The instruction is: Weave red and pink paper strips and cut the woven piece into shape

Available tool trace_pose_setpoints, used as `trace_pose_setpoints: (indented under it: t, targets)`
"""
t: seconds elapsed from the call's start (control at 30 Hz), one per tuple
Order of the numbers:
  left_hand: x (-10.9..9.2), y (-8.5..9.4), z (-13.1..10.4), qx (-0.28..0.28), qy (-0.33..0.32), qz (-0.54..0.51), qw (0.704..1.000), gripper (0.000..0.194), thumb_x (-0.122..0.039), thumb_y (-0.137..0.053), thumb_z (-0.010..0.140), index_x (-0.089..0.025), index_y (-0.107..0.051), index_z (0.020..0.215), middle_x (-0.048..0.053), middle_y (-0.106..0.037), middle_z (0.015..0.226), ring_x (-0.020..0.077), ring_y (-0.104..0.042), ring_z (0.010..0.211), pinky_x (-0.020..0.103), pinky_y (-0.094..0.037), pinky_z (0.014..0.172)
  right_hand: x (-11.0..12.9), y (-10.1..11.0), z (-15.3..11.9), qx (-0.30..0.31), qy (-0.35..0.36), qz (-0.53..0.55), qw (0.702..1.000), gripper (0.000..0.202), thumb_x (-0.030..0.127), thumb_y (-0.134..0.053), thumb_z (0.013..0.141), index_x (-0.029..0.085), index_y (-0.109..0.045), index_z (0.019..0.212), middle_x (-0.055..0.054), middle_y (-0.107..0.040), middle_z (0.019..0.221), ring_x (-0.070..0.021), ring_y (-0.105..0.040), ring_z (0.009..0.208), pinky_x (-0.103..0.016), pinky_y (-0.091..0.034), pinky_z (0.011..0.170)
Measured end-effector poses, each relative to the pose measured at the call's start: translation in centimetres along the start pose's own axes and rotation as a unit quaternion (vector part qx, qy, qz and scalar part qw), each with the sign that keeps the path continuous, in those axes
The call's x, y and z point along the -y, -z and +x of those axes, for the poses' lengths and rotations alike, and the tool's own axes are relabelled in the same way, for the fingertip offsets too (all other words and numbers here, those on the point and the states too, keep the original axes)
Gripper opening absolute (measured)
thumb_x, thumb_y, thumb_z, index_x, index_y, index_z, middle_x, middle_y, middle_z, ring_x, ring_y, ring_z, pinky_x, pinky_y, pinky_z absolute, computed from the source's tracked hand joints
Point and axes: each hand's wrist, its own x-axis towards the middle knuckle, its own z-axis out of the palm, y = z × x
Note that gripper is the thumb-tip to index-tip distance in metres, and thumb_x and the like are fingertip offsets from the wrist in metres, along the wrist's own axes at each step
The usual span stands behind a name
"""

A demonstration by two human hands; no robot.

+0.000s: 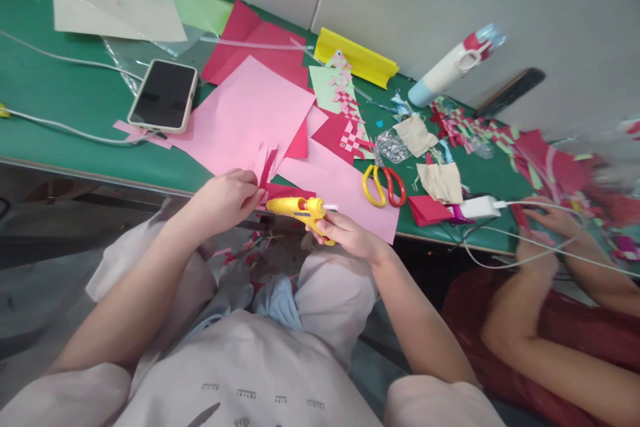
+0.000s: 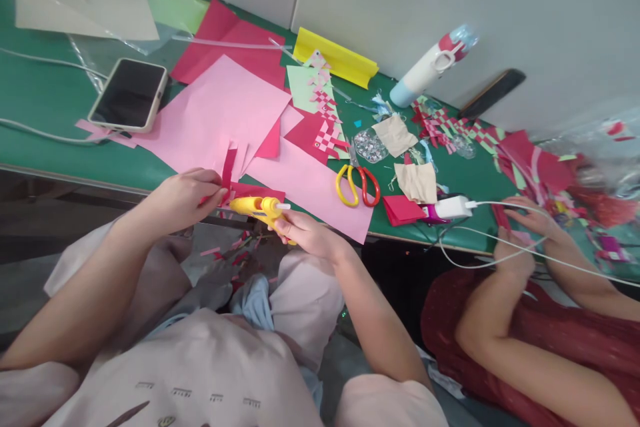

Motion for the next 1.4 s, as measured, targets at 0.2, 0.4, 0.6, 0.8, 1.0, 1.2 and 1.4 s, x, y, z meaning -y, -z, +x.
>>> trace_pose_setpoints:
  t: [0.2, 0.4, 0.6, 0.8, 1.0, 1.2, 1.4]
  targets:
    - [0.0, 0.0, -0.1, 0.001, 0.001, 0.001, 1.000, 0.043, -0.029, -0.034, 0.096, -0.015, -0.066, 0.070, 0.006, -0.059, 0.075, 0.0182, -0.056, 0.071, 0.031, -0.044, 0.065, 0.0, 0.0, 0.0, -0.004, 0.007, -0.002, 1.000, 0.040, 0.052, -0.044, 0.094, 0.014, -0.056, 0.091, 0.000, -0.047, 0.075, -0.0115, -0.046, 0.067, -0.027, -0.039, 0.064]
    - [0.0, 0.0, -0.1, 0.000, -0.002, 0.002, 1.000, 0.043, -0.029, -0.034, 0.096, -0.016, -0.067, 0.071, 0.007, -0.060, 0.077, 0.0181, -0.056, 0.072, 0.031, -0.046, 0.066, 0.1, -0.1, 0.0, -0.001, -0.002, 0.010, 1.000, 0.044, 0.056, -0.046, 0.092, 0.013, -0.057, 0.095, 0.000, -0.046, 0.073, -0.0114, -0.044, 0.065, -0.028, -0.038, 0.063]
    - [0.0, 0.0, 0.0, 0.006, 0.005, -0.001, 1.000, 0.042, -0.028, -0.035, 0.095, -0.015, -0.067, 0.070, 0.007, -0.060, 0.076, 0.0182, -0.056, 0.072, 0.031, -0.045, 0.065, 0.0, -0.2, 0.0, -0.002, -0.001, 0.015, 1.000, 0.043, 0.055, -0.047, 0.091, 0.013, -0.057, 0.093, 0.000, -0.047, 0.074, -0.0110, -0.044, 0.065, -0.028, -0.038, 0.063]
    - [0.0, 0.1, -0.1, 0.005, 0.003, -0.004, 1.000, 0.043, -0.029, -0.035, 0.095, -0.015, -0.066, 0.070, 0.007, -0.059, 0.075, 0.0181, -0.055, 0.071, 0.031, -0.044, 0.065, 0.0, -0.1, -0.2, -0.001, -0.007, 0.038, 0.999, 0.043, 0.055, -0.048, 0.091, 0.013, -0.058, 0.093, -0.001, -0.047, 0.074, -0.0114, -0.044, 0.065, -0.028, -0.038, 0.062]
    - [0.0, 0.1, -0.1, 0.004, 0.007, -0.001, 1.000, 0.041, -0.027, -0.035, 0.095, -0.015, -0.066, 0.071, 0.007, -0.060, 0.077, 0.0179, -0.056, 0.072, 0.031, -0.045, 0.066, 0.1, 0.9, -1.3, 0.011, -0.015, 0.135, 0.991, 0.049, 0.058, -0.055, 0.086, 0.011, -0.058, 0.099, -0.003, -0.049, 0.081, -0.0119, -0.046, 0.066, -0.027, -0.039, 0.062]
    - [0.1, 0.2, -0.1, 0.013, -0.002, -0.002, 1.000, 0.043, -0.032, -0.033, 0.096, -0.015, -0.068, 0.075, 0.008, -0.061, 0.080, 0.0190, -0.057, 0.075, 0.032, -0.047, 0.069, -0.2, 1.6, -1.9, 0.027, 0.012, 0.171, 0.985, 0.046, 0.056, -0.053, 0.087, 0.012, -0.058, 0.098, -0.003, -0.046, 0.079, -0.0134, -0.046, 0.067, -0.029, -0.039, 0.063]
    - [0.0, 0.6, -0.3, 0.028, -0.005, -0.025, 0.999, 0.046, -0.036, -0.032, 0.097, -0.015, -0.070, 0.082, 0.009, -0.064, 0.089, 0.0196, -0.060, 0.082, 0.033, -0.049, 0.076, -0.2, 2.0, -2.5, 0.038, 0.011, 0.182, 0.983, 0.048, 0.059, -0.055, 0.084, 0.012, -0.060, 0.092, -0.005, -0.048, 0.078, -0.0152, -0.046, 0.068, -0.029, -0.037, 0.061]
